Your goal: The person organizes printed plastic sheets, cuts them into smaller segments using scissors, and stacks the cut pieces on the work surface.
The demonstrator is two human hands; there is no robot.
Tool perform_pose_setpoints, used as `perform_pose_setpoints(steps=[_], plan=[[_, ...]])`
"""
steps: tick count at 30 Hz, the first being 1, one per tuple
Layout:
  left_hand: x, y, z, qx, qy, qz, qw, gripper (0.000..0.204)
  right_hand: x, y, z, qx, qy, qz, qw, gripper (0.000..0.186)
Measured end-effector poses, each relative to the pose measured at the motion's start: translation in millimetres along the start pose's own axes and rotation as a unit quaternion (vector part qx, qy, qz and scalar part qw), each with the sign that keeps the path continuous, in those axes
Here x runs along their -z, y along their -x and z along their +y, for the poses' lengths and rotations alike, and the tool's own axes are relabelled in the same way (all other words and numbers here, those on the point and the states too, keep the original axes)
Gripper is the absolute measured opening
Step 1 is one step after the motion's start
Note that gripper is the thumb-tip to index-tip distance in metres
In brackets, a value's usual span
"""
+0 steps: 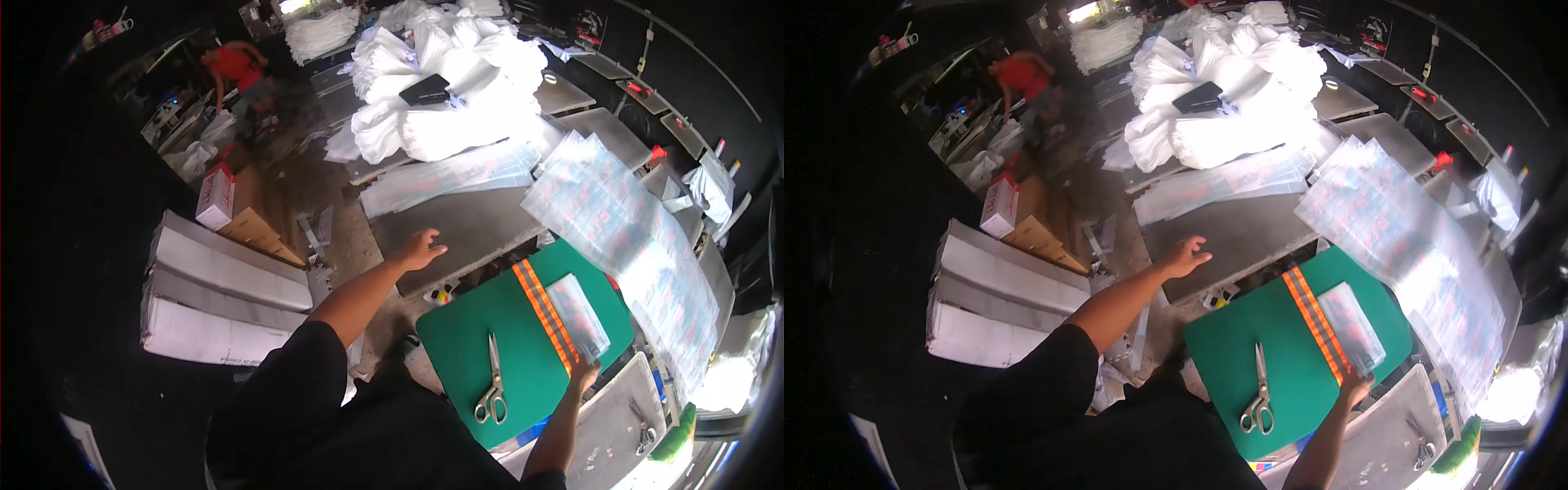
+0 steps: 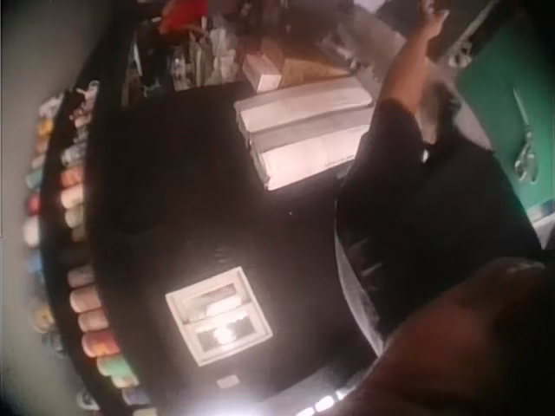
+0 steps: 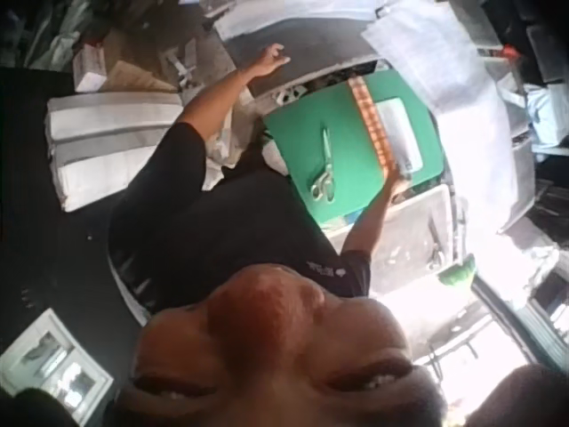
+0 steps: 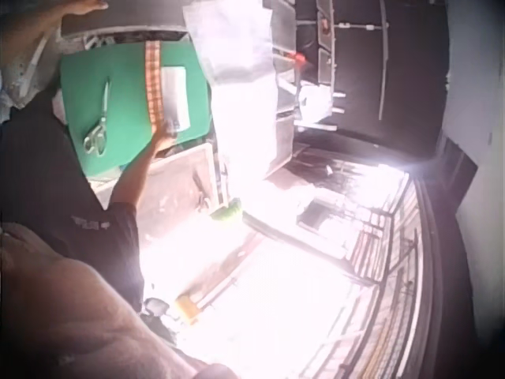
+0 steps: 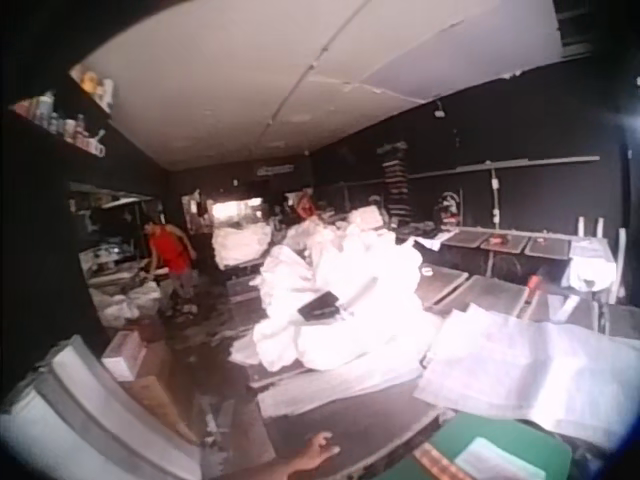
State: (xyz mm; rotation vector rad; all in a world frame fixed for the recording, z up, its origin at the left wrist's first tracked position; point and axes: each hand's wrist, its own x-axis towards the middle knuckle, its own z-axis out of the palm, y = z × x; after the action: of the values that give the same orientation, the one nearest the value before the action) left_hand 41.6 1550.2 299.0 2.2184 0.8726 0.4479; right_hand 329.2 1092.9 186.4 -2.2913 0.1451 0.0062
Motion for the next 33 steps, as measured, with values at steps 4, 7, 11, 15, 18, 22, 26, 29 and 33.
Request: perform_pose_setpoints(steps=[4,7,11,15,18,22,26,29,33], plan=[[28,-59,-71,0.017,-0.112,0.032,0.993,0.056,24,55,9,0.090,0.109,0.166,0.976,0.050],[42,-113,-98,-0.037,-0.178,0.039,0.983,0.060,45,134,14,0.139,0.127,0.068,0.980,0.038],[58,-173,-106,-0.131,-0.172,0.045,0.975,0.063,37,251,10,0.099,0.178,0.064,0.977,0.031],[52,-190,-110,-0.143,-0.218,0.012,0.965,0.063,-1,308,-17,0.171,0.228,0.156,0.946,0.027],[37,-193,-127,-0.127,-0.309,-0.045,0.942,0.061,-9,319,-39,0.157,0.233,0.182,0.942,0.021],[31,-204,-159,-0.215,-0.247,0.019,0.945,0.027,-6,327,-57,0.170,0.253,0.064,0.950,0.015],[38,-215,-144,-0.151,-0.216,0.013,0.964,0.011,-1,328,-53,0.144,0.208,0.068,0.965,0.017],[51,-214,-88,-0.039,-0.244,-0.058,0.967,0.024,9,325,-38,0.138,0.166,0.054,0.975,0.021],[41,-195,9,-0.162,-0.233,-0.127,0.951,0.022,19,313,-19,0.125,0.206,-0.041,0.970,0.028]])
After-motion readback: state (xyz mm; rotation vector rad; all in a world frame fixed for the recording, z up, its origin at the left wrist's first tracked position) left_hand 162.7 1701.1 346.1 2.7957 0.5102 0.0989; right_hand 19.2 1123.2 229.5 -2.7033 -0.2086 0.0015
